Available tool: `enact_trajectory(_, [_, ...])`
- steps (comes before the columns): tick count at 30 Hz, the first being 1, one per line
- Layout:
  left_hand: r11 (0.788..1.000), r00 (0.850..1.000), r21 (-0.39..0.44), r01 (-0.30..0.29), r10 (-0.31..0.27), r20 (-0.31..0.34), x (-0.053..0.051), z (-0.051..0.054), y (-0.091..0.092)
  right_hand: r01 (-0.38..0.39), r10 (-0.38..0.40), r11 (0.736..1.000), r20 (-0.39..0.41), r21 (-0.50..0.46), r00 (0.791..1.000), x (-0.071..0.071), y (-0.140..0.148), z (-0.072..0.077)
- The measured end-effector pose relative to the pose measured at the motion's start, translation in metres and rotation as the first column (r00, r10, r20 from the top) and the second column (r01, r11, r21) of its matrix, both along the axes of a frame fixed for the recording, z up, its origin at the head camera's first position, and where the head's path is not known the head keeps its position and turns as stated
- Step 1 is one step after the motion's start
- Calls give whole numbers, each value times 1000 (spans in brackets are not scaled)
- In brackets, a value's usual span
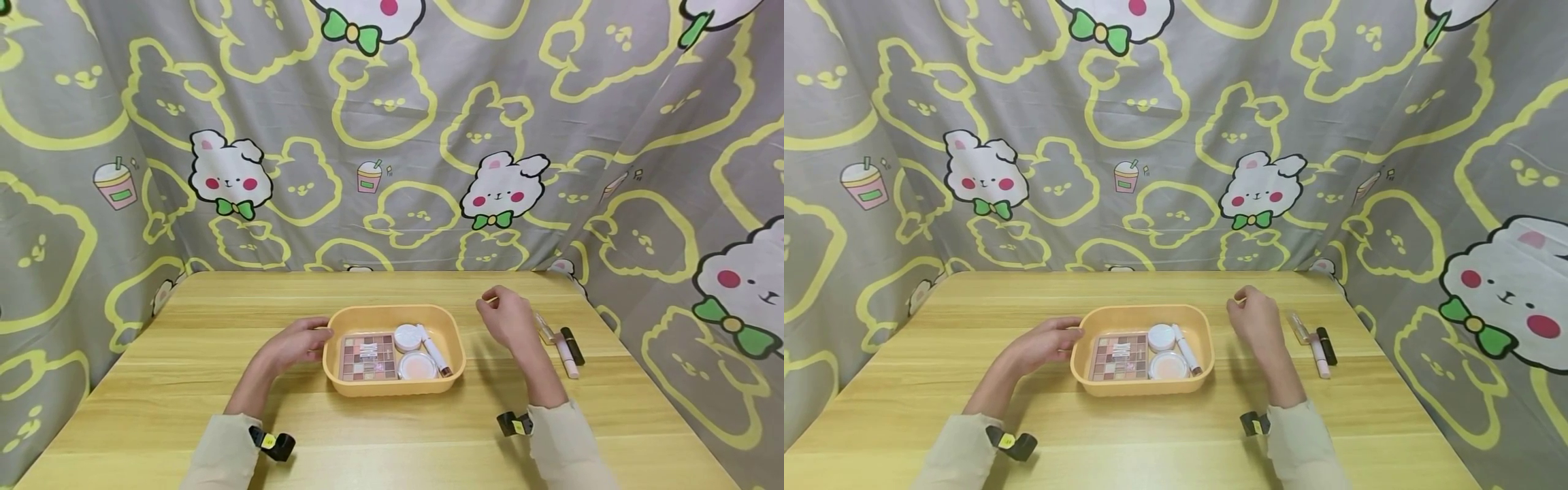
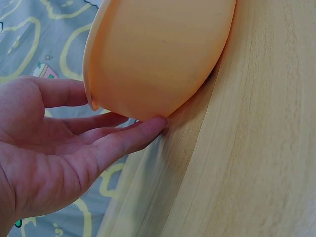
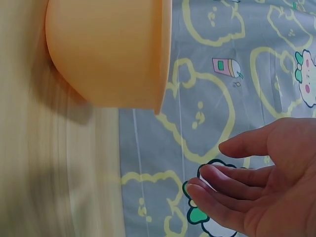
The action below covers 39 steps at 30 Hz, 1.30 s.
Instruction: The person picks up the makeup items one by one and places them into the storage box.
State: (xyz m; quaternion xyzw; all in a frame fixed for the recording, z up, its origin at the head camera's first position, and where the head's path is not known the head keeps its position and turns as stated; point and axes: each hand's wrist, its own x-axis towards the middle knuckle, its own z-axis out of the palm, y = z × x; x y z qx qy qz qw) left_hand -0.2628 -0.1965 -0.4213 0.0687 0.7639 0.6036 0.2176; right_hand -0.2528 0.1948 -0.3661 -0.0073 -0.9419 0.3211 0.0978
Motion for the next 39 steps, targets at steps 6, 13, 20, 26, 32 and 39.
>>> enact_trajectory(6, [1000, 1000, 2, -2, 2, 0, 0, 0, 0, 1, -1, 1000, 32, 11, 1000, -1, 8, 0])
enact_trajectory(13, [1000, 1000, 6, -5, 5, -2, 0, 0, 1, 17, -17, 1000, 44, 15, 999, 0, 21, 3])
enact_trajectory(20, [1000, 1000, 12, 4, -4, -6, -1, -2, 0, 32, -33, 999, 81, 13, 996, 0, 35, 6])
enact_trajectory(26, [1000, 1000, 8, 1, -1, -5, -1, -1, 0, 43, -44, 999, 86, 5, 995, 1, 46, 8])
enact_trajectory(32, [1000, 1000, -11, -1, 1, -7, -1, 0, 0, 71, -71, 997, 70, 6, 995, 1, 57, 7])
enact_trajectory(39, [1000, 1000, 0, -3, 3, 2, -1, -1, 1, 98, -97, 995, 82, -15, 992, 0, 68, 5])
